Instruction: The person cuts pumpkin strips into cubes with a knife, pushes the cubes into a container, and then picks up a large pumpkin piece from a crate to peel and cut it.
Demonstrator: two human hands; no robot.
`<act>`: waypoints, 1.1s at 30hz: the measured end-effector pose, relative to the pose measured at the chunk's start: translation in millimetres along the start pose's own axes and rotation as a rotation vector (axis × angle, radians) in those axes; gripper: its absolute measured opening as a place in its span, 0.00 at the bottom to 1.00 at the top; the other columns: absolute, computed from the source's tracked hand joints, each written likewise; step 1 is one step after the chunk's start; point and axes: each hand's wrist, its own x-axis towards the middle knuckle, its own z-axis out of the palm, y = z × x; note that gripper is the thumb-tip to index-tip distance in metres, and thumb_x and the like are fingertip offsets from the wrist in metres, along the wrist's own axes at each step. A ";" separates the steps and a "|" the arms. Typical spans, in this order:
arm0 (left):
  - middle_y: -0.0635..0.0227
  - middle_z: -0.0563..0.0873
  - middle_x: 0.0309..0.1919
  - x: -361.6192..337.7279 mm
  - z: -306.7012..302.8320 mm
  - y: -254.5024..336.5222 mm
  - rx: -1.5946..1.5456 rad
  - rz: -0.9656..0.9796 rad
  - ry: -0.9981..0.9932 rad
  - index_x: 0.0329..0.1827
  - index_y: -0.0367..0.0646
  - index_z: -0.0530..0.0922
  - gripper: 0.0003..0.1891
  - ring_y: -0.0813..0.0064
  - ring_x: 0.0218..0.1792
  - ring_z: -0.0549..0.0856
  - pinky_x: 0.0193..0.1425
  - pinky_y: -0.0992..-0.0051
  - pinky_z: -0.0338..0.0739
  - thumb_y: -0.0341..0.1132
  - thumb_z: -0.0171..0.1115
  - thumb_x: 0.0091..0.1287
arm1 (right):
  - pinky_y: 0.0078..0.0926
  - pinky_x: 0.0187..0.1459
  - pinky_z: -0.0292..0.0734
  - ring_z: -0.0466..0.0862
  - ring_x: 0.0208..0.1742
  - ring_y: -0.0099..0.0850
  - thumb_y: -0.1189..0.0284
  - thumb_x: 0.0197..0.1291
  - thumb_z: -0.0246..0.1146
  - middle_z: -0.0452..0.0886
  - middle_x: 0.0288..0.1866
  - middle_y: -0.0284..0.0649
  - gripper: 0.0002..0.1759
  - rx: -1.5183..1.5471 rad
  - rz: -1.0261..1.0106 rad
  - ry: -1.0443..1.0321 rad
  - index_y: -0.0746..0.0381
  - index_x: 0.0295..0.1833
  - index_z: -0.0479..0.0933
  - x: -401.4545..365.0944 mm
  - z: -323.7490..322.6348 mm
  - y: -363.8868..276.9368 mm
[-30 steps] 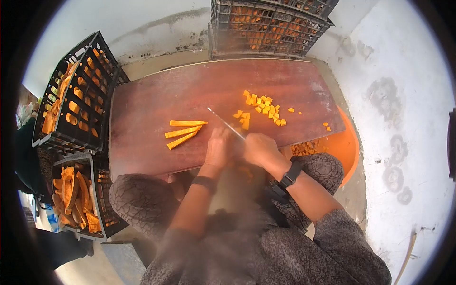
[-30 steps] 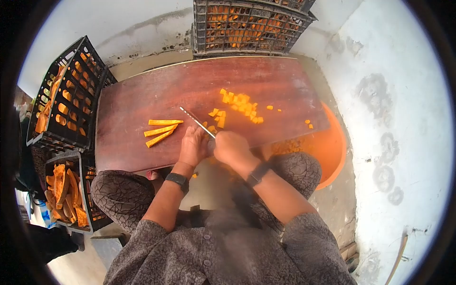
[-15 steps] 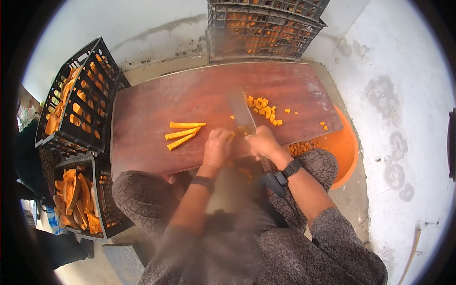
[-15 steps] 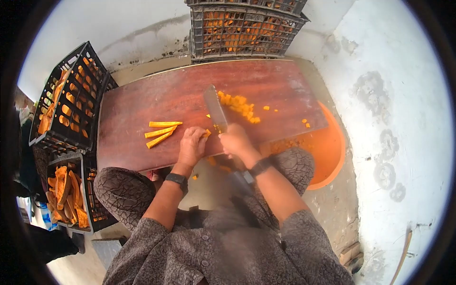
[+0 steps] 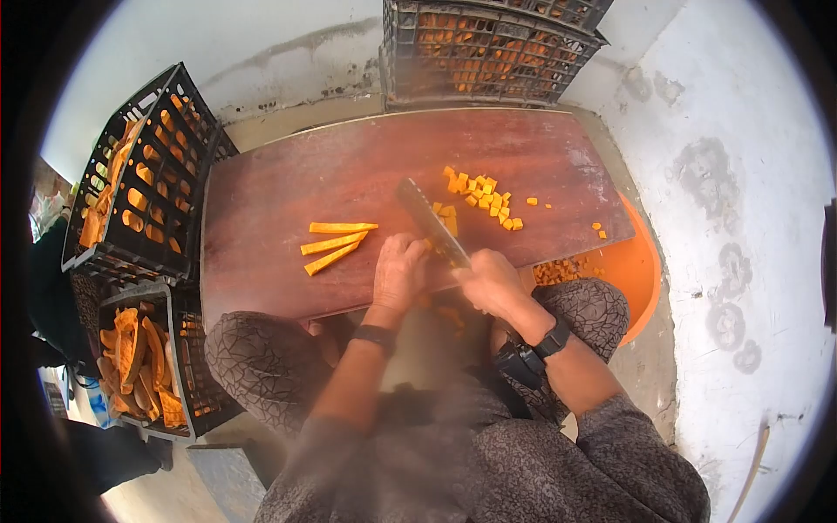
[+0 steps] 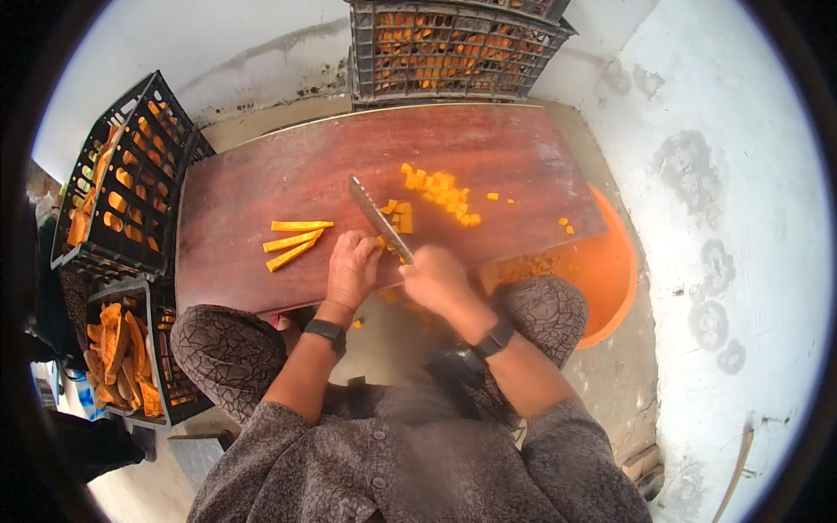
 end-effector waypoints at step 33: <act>0.56 0.82 0.37 -4.4 3.5 -6.6 -0.095 -0.137 -0.039 0.37 0.43 0.79 0.05 0.52 0.42 0.83 0.45 0.57 0.79 0.26 0.62 0.58 | 0.37 0.22 0.77 0.82 0.18 0.39 0.78 0.53 0.57 0.79 0.20 0.48 0.06 -0.069 0.069 -0.202 0.69 0.29 0.77 38.1 9.4 -37.2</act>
